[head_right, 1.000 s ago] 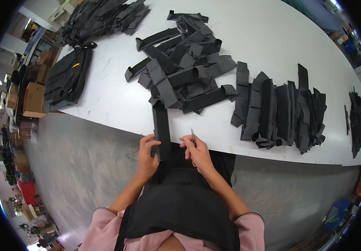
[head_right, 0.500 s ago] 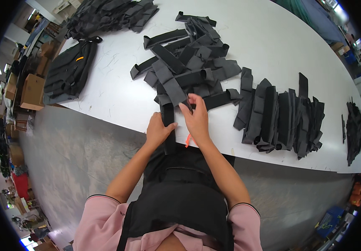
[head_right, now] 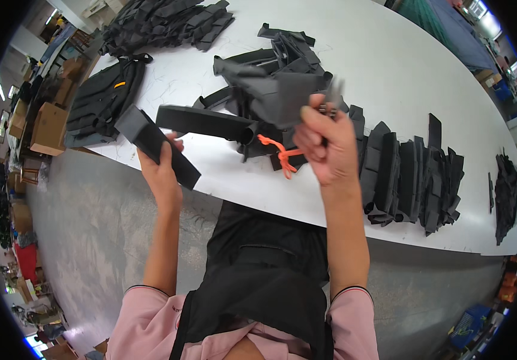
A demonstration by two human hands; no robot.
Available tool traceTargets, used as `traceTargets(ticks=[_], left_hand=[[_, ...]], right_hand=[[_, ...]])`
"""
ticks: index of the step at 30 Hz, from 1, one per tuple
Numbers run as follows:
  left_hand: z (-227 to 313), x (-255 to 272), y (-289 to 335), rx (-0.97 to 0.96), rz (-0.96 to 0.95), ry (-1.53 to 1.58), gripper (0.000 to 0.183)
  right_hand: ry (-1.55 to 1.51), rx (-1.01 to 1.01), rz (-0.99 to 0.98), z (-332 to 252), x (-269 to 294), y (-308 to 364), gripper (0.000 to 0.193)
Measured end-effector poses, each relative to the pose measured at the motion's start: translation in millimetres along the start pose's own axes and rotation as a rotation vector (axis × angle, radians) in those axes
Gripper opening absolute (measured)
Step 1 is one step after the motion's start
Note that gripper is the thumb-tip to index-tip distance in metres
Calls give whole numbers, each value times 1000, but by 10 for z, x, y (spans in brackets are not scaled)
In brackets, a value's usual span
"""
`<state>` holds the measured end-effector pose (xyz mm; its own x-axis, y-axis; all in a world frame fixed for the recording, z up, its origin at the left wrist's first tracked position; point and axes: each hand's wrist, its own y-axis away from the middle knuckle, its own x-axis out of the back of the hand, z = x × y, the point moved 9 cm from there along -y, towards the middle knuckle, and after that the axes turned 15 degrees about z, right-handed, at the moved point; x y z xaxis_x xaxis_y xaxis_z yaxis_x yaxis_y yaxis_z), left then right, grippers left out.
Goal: The recorder is sorting and organizing small black fabric strips on a large white table in a manufacturing facility.
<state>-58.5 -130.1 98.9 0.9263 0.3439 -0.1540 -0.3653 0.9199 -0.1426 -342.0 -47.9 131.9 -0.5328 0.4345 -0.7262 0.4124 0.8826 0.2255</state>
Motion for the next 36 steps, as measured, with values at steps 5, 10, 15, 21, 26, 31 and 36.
traceTargets(ticks=[5, 10, 15, 21, 26, 31, 36], left_hand=[[-239, -70, -484, 44, 39, 62, 31], [227, -219, -1172, -249, 123, 148, 30], [586, -488, -1439, -224, 76, 355, 27], [-492, -1037, -403, 397, -379, 201, 28], [-1284, -603, -285, 479, -360, -159, 24], [-1837, -75, -546, 515, -288, -457, 34], [-1491, 507, -486, -47, -36, -623, 42]], right_hand=[[-37, 35, -42, -164, 344, 129, 12], [-11, 214, 18, -609, 260, 327, 16], [7, 325, -95, -1057, -57, 416, 17], [153, -166, 211, 299, 610, -361, 11], [217, -64, 149, 16, 300, -237, 9], [349, -99, 128, 95, 173, 90, 13], [607, -277, 182, 1403, 681, 621, 12]])
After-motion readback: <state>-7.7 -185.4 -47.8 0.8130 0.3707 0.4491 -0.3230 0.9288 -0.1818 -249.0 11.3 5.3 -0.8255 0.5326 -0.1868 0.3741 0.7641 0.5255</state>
